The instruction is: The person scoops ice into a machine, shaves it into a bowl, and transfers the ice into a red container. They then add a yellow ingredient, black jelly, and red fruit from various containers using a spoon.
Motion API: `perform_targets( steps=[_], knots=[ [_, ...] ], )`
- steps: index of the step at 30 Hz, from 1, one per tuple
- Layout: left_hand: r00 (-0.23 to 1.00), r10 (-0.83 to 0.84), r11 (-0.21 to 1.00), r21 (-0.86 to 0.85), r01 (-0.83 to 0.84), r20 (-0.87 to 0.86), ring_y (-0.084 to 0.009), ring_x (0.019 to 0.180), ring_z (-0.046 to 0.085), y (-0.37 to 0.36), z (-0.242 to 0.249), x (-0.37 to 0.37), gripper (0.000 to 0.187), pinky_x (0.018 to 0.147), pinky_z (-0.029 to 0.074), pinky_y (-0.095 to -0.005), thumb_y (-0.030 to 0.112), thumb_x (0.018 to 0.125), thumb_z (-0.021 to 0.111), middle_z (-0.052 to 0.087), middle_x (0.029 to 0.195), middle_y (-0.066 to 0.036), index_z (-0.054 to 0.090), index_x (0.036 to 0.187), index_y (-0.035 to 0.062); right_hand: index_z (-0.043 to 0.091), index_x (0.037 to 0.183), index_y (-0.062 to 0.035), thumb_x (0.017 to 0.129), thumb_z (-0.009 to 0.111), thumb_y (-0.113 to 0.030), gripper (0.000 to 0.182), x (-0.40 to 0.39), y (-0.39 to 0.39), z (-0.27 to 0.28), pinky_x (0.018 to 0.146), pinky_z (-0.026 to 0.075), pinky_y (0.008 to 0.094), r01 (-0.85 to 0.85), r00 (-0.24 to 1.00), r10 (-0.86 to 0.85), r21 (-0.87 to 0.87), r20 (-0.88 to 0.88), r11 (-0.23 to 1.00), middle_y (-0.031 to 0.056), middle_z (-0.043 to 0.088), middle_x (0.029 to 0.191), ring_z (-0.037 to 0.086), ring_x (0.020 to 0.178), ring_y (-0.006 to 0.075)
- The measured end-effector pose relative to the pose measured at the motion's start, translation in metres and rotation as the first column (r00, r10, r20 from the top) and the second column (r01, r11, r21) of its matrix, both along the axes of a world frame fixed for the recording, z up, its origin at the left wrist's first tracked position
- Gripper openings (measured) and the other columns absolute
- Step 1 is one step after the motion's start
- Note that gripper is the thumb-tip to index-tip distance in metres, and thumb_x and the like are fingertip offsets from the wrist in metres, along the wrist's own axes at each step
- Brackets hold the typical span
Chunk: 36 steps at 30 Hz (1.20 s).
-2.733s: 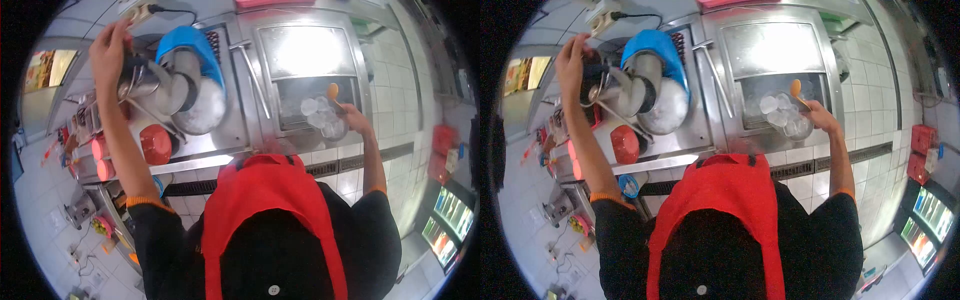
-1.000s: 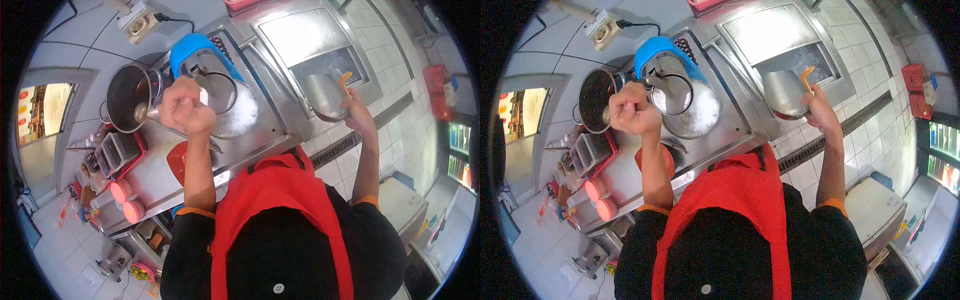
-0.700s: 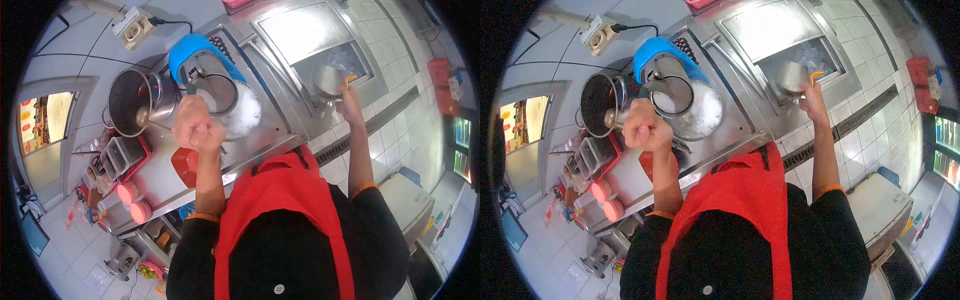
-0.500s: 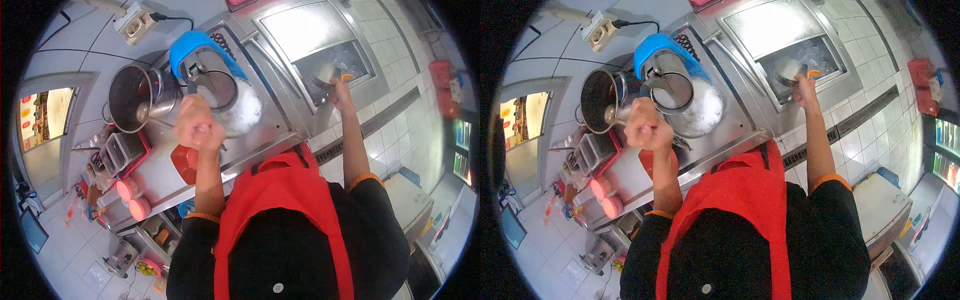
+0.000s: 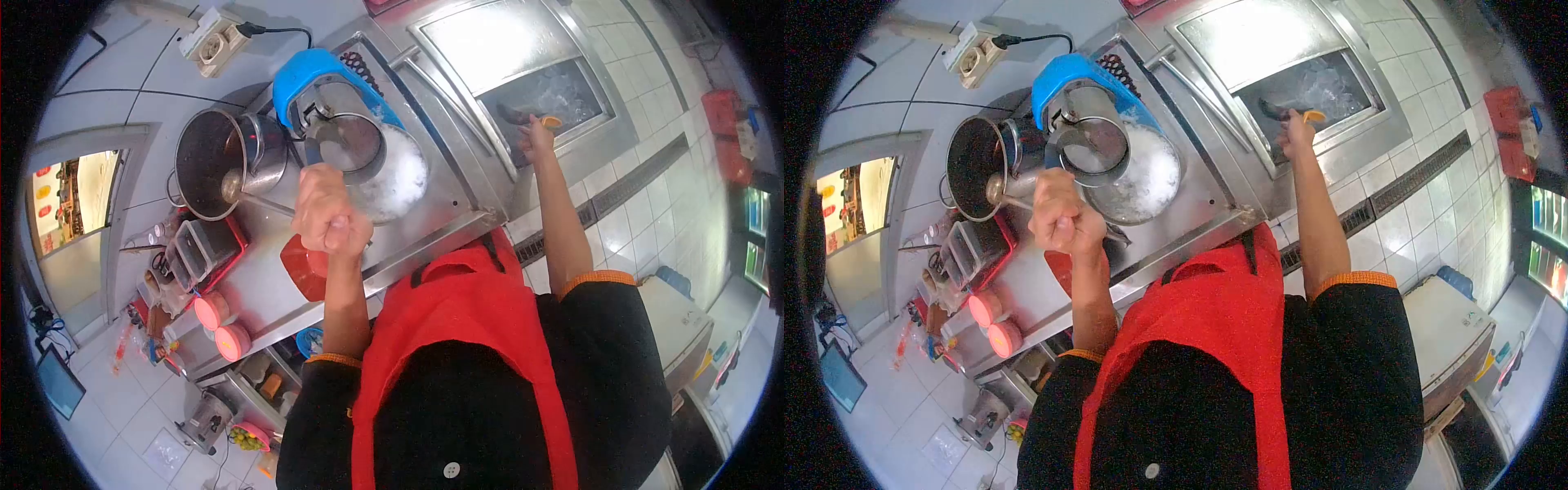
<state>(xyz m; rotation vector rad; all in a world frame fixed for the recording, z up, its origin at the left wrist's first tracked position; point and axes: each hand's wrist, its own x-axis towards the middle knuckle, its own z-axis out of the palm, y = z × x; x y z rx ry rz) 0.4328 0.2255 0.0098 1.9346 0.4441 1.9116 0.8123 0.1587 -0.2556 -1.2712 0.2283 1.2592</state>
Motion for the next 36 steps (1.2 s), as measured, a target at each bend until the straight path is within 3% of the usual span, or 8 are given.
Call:
perform_targets(
  steps=[2,4,8,10,17,19,32,36],
  knots=[
    [1.0,0.009,1.0,-0.007,-0.009,-0.023,-0.0196,0.055,0.04,-0.001,-0.001,-0.003,0.027,0.056,0.039,-0.037,0.02,0.086,0.05,0.044,0.057,-0.007,0.046,0.064,0.0038,0.062,0.087,-0.0015,0.094,0.06,-0.022,0.021,-0.054,-0.008,0.048,0.057,0.048,0.0357,0.257,0.495,0.063,-0.215,0.867,0.942,0.0089,0.064,0.076,0.056,0.06,0.0201],
    [0.999,0.014,1.0,-0.017,-0.015,-0.039,-0.0197,0.055,0.04,0.0,-0.002,-0.002,0.03,0.056,0.038,-0.037,0.022,0.086,0.05,0.045,0.057,-0.007,0.045,0.063,0.0042,0.068,0.091,-0.0002,0.092,0.064,-0.024,0.024,-0.101,-0.028,0.102,0.074,0.051,0.0373,0.109,0.288,0.176,-0.215,0.941,0.971,0.0132,0.069,0.082,0.065,0.075,0.0246],
    [0.994,-0.028,0.999,-0.049,0.023,-0.11,-0.0215,0.057,0.042,-0.003,0.0,-0.009,0.027,0.058,0.041,-0.0393,0.021,0.085,0.052,0.046,0.058,-0.006,0.048,0.064,0.0042,0.07,0.108,-0.0015,0.092,0.066,-0.03,0.033,-0.204,-0.02,0.123,0.078,0.052,0.0369,-0.493,0.617,0.392,-0.054,0.683,0.869,0.0173,0.072,0.091,0.07,0.085,0.0256],
    [0.994,-0.024,0.998,-0.058,0.018,-0.111,-0.0218,0.058,0.043,-0.006,0.002,-0.007,0.02,0.062,0.043,-0.0405,0.017,0.084,0.054,0.046,0.058,-0.005,0.05,0.069,0.0055,0.069,0.1,0.0012,0.094,0.062,-0.029,0.032,-0.223,-0.002,0.122,0.074,0.051,0.0413,-0.579,0.496,0.491,-0.149,0.716,0.802,0.0222,0.068,0.086,0.069,0.082,0.0329],
    [0.99,-0.074,0.996,-0.06,0.067,-0.121,-0.0205,0.06,0.044,-0.006,0.0,-0.011,0.022,0.066,0.044,-0.0434,0.021,0.086,0.049,0.044,0.054,-0.003,0.046,0.068,0.0088,0.049,0.114,0.0019,0.099,0.052,-0.021,0.028,-0.278,-0.017,0.076,0.062,0.052,0.0462,-0.18,0.522,0.105,-0.011,0.846,0.984,0.0269,0.06,0.092,0.063,0.072,0.0381],
    [0.982,-0.103,0.993,-0.066,0.093,-0.16,-0.0209,0.061,0.045,-0.005,0.0,-0.015,0.023,0.067,0.044,-0.0441,0.022,0.087,0.049,0.044,0.053,-0.003,0.047,0.068,0.009,0.038,0.128,-0.0033,0.103,0.048,-0.023,0.033,-0.278,-0.025,0.114,0.058,0.06,0.0392,-0.245,0.936,0.244,-0.028,0.254,0.969,0.0148,0.054,0.105,0.063,0.085,0.0274],
    [0.987,-0.081,0.996,-0.05,0.075,-0.137,-0.0219,0.065,0.047,-0.01,-0.004,-0.015,0.025,0.072,0.043,-0.0458,0.024,0.087,0.05,0.045,0.053,-0.004,0.048,0.068,0.0086,0.022,0.127,-0.0104,0.104,0.04,-0.014,0.029,-0.314,-0.027,0.108,0.067,0.065,0.0528,-0.051,0.999,0.053,0.187,-0.006,0.981,0.0156,0.035,0.125,0.054,0.11,0.0328],
    [0.99,-0.08,0.996,-0.048,0.075,-0.114,-0.022,0.065,0.046,-0.012,-0.006,-0.012,0.024,0.073,0.044,-0.0456,0.024,0.087,0.051,0.045,0.054,-0.004,0.048,0.068,0.0087,0.021,0.131,-0.0154,0.105,0.041,-0.014,0.033,-0.316,-0.027,0.11,0.071,0.064,0.0539,-0.059,0.991,0.073,0.12,-0.115,0.991,0.0107,0.04,0.113,0.055,0.077,0.0186]
  ],
)
